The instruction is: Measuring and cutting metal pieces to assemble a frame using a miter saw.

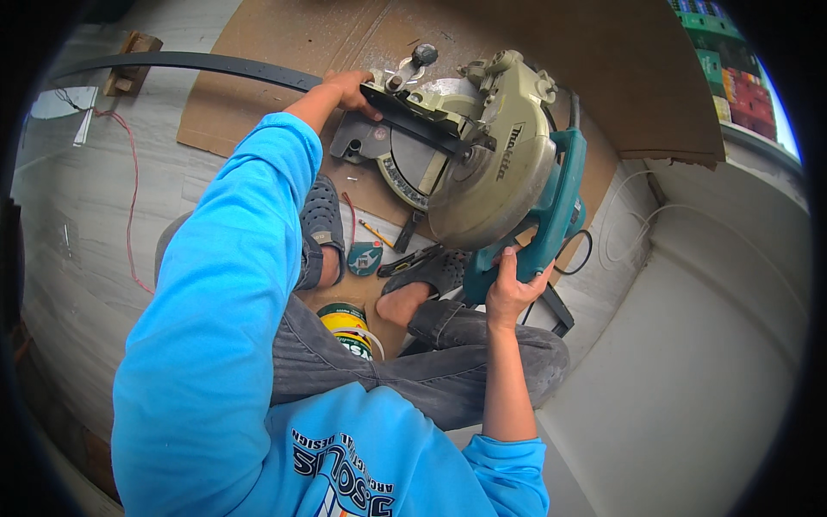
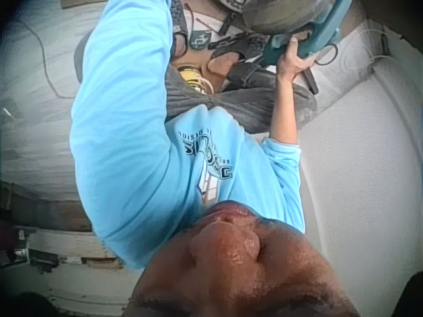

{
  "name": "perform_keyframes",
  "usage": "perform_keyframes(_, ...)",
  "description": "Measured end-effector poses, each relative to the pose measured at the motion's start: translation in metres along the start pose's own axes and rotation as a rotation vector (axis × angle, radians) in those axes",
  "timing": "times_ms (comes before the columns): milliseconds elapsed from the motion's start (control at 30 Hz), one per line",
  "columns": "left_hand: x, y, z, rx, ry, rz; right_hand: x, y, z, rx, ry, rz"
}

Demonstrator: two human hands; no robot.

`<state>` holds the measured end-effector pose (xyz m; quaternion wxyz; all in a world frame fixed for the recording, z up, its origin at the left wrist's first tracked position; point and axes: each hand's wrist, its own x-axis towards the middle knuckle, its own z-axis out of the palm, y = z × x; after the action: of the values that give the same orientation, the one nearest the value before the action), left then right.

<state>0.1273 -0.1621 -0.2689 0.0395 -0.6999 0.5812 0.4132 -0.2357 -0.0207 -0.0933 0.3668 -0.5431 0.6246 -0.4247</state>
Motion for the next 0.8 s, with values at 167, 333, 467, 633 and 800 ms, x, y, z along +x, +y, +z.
perform_keyframes(167, -0.002, 0.001, -0.002, -0.021, 0.002, -0.001, -0.001, 0.004, -0.003, -0.035, -0.032, 0.003)
perform_keyframes(333, -0.005, 0.010, -0.004, 0.018, 0.021, 0.005, 0.000, 0.004, -0.006, -0.054, -0.028, 0.011)
perform_keyframes(467, 0.000, -0.002, 0.000, 0.010, -0.005, 0.001, 0.005, -0.011, -0.005, -0.032, -0.050, 0.023)
perform_keyframes(633, -0.001, 0.003, -0.001, 0.011, -0.021, -0.004, 0.003, -0.014, 0.000, -0.018, -0.008, 0.019)
perform_keyframes(800, -0.002, 0.004, -0.002, 0.003, -0.008, -0.005, 0.001, -0.001, -0.001, -0.035, 0.003, 0.024)
